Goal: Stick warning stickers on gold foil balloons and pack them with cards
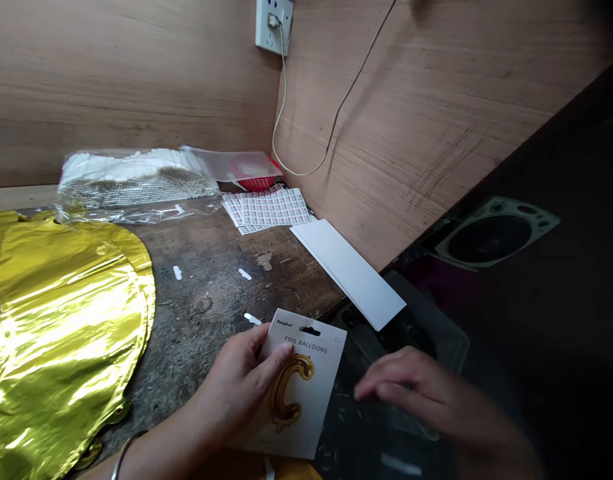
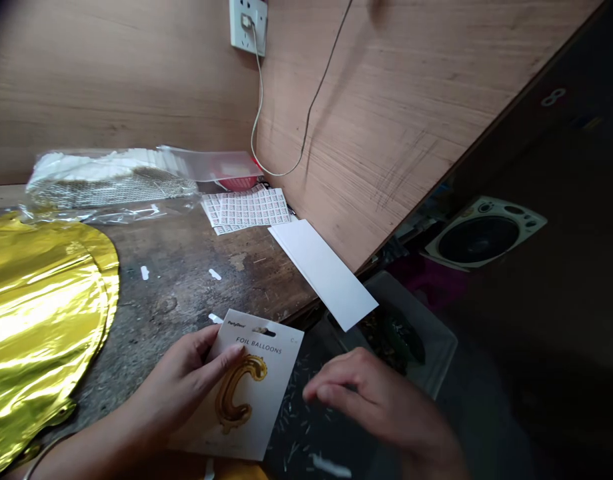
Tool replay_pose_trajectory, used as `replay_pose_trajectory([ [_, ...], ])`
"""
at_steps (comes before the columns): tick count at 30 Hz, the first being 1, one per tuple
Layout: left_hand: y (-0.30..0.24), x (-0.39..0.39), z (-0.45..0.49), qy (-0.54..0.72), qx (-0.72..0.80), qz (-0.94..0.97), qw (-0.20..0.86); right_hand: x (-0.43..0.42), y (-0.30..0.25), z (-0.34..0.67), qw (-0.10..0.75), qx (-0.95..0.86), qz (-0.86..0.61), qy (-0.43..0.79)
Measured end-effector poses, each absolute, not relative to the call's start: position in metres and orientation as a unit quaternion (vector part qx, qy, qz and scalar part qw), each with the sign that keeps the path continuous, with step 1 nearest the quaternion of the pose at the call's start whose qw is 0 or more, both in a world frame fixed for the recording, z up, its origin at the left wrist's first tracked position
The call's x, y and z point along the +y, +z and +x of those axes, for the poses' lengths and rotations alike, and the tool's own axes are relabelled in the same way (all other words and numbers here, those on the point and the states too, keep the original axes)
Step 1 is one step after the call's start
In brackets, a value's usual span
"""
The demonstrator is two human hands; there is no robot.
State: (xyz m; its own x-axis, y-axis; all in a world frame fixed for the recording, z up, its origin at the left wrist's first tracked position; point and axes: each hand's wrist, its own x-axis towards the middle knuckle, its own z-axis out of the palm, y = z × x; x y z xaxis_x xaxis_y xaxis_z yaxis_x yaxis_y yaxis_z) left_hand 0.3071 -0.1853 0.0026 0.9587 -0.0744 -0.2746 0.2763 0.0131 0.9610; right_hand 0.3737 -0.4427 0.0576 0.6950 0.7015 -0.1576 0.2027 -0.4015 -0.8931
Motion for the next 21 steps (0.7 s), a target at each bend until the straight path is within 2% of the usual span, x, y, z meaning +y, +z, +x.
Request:
replay_pose_trajectory([
  [2,0.002,-0.186,0.309,-0.125,0.089,0.674,0.722,-0.448,0.043,0.371,0.448,-0.182,-0.845,0.229],
  [7,0.007,-0.191,0.316,-0.141,0.090,0.596,0.785,-0.400,0.000,0.356,0.644,-0.012,-0.735,0.211],
  [11,0.012,-0.178,0.329,-0.077,0.079,0.678,0.726,-0.363,-0.008,0.365,0.719,-0.047,-0.665,0.198],
  [13,0.012,-0.168,0.338,-0.052,0.081,0.714,0.694,-0.356,-0.004,0.378,0.689,-0.087,-0.689,0.207],
  [17,0.009,-0.145,0.355,0.014,0.094,0.772,0.628,-0.343,0.008,0.417,0.579,-0.142,-0.785,0.170],
  [21,0.010,-0.128,0.369,0.134,0.079,0.855,0.494,-0.311,0.012,0.477,0.484,-0.159,-0.852,0.119],
])
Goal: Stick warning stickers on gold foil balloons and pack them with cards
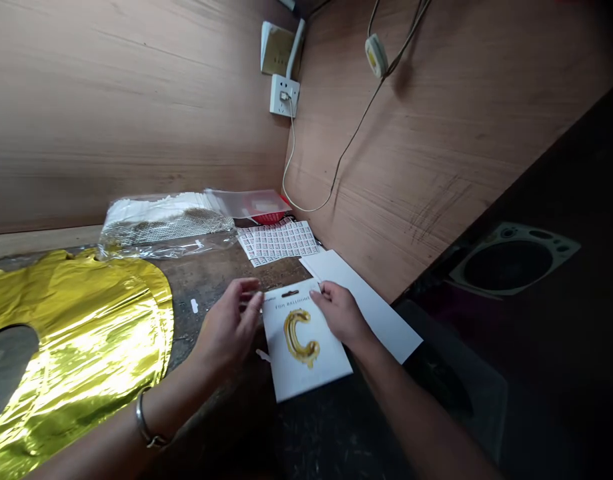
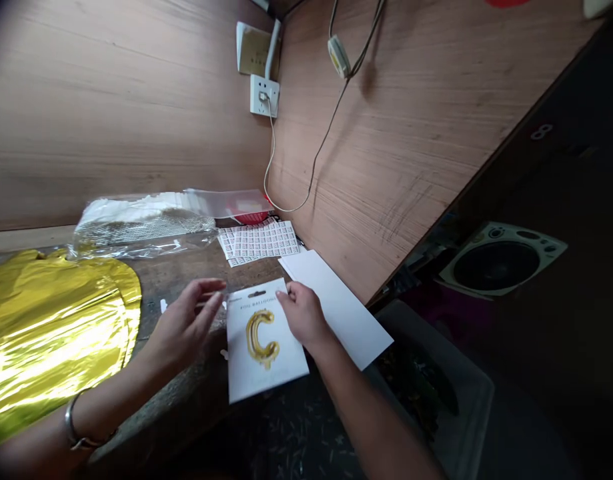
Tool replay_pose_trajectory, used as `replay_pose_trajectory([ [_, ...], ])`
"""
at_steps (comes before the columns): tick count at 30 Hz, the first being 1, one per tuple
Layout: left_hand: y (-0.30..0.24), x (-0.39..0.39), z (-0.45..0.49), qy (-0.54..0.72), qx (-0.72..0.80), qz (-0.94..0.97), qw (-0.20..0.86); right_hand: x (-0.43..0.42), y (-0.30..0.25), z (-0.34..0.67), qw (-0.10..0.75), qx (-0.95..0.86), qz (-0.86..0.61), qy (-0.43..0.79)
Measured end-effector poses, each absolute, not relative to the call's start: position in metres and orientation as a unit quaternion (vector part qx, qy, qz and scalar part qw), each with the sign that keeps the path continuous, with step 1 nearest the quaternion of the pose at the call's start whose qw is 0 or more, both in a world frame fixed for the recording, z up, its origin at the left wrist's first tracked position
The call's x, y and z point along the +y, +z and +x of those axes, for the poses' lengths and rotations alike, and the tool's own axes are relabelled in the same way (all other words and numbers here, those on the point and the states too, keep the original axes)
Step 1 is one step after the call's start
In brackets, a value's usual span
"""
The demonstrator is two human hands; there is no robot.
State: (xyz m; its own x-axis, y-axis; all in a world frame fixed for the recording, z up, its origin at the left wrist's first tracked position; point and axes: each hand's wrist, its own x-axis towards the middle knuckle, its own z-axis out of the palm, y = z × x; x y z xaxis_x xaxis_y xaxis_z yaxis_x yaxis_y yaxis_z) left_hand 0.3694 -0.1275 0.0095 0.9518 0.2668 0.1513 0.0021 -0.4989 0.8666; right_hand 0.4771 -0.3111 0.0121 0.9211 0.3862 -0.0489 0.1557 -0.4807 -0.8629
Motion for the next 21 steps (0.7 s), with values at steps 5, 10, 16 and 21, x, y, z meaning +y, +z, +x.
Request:
replay_pose_trajectory([
  [5,-0.005,-0.130,0.386,0.093,-0.085,0.940,0.319,-0.268,0.009,0.532,0.325,-0.190,-0.924,0.069],
  [10,-0.029,-0.136,0.398,0.037,-0.110,0.971,0.209,-0.292,0.027,0.512,0.223,-0.222,-0.949,-0.030],
  [16,-0.029,-0.142,0.413,0.025,-0.090,0.985,0.147,-0.413,0.043,0.483,0.158,-0.117,-0.978,-0.071],
  [21,-0.029,-0.148,0.419,0.020,-0.086,0.988,0.124,-0.469,0.014,0.478,0.146,-0.050,-0.988,0.029],
])
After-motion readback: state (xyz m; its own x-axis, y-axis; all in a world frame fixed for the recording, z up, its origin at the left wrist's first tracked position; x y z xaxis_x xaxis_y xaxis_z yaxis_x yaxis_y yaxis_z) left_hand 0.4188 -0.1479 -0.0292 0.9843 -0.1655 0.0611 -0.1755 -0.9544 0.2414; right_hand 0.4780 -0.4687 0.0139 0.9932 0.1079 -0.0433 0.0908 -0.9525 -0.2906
